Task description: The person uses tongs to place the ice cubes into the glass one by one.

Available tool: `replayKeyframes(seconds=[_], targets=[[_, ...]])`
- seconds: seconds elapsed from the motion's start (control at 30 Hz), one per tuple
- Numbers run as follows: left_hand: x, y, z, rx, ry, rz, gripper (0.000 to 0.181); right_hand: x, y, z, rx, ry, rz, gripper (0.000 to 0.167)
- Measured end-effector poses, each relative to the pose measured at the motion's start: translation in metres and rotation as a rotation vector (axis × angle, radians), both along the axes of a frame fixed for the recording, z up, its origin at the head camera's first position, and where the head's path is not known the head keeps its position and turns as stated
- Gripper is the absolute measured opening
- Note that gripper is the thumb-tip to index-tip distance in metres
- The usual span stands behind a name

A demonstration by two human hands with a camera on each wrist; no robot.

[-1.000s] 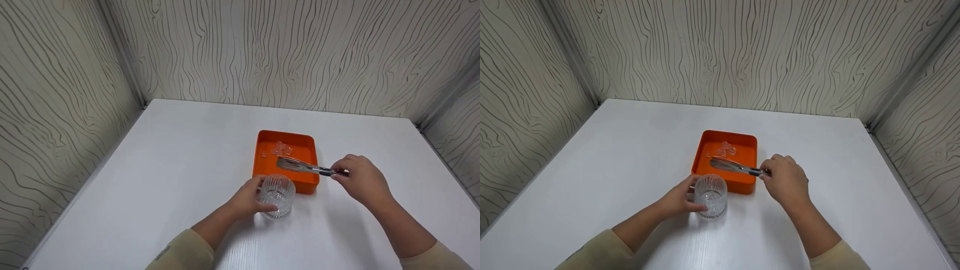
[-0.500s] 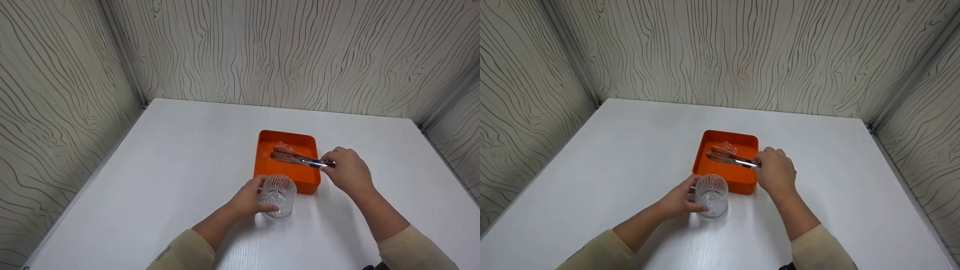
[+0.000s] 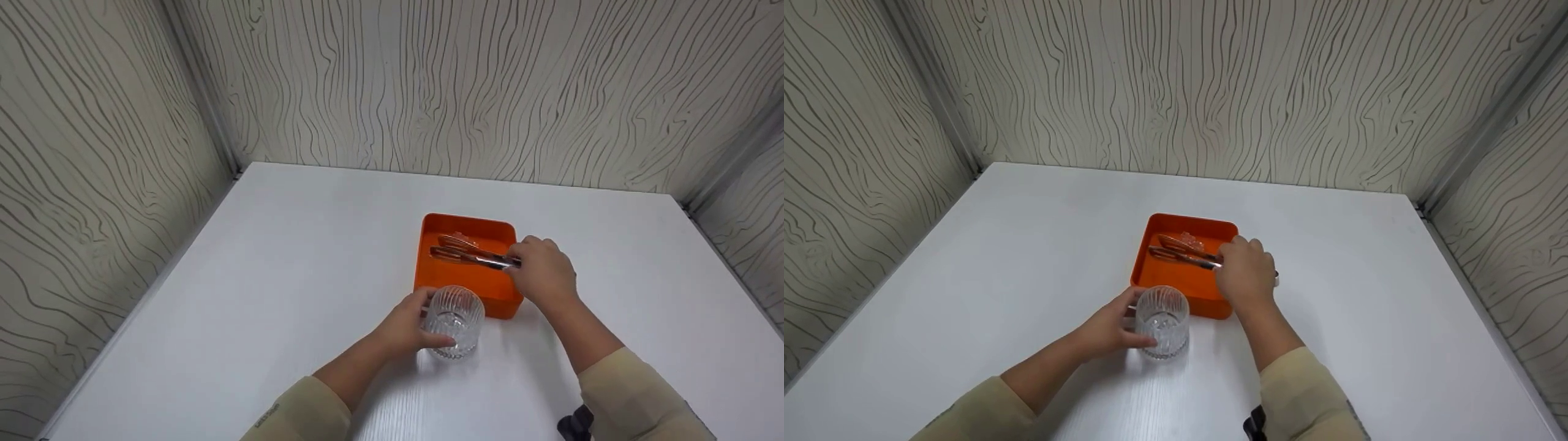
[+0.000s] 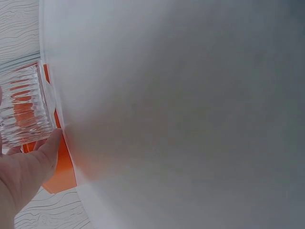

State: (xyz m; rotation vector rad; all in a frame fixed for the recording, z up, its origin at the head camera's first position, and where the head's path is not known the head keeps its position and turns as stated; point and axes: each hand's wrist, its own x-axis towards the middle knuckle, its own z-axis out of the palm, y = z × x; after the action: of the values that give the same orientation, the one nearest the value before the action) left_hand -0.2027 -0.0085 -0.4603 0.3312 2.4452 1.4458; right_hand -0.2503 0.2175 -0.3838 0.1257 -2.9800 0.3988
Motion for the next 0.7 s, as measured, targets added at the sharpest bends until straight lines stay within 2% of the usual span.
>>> replayKeyframes(seconds=[0.27, 0.7], targets=[[-0.002, -0.001, -0.002, 0.013, 0.010, -0.016, 0.073, -0.008, -0.012, -0.014, 0.041, 0.030, -0.026, 0.018], [-0.001, -0.002, -0.001, 0.022, 0.028, -0.019, 0.072, -0.013, -0.024, -0.024, 0.099, 0.049, -0.040, 0.021]])
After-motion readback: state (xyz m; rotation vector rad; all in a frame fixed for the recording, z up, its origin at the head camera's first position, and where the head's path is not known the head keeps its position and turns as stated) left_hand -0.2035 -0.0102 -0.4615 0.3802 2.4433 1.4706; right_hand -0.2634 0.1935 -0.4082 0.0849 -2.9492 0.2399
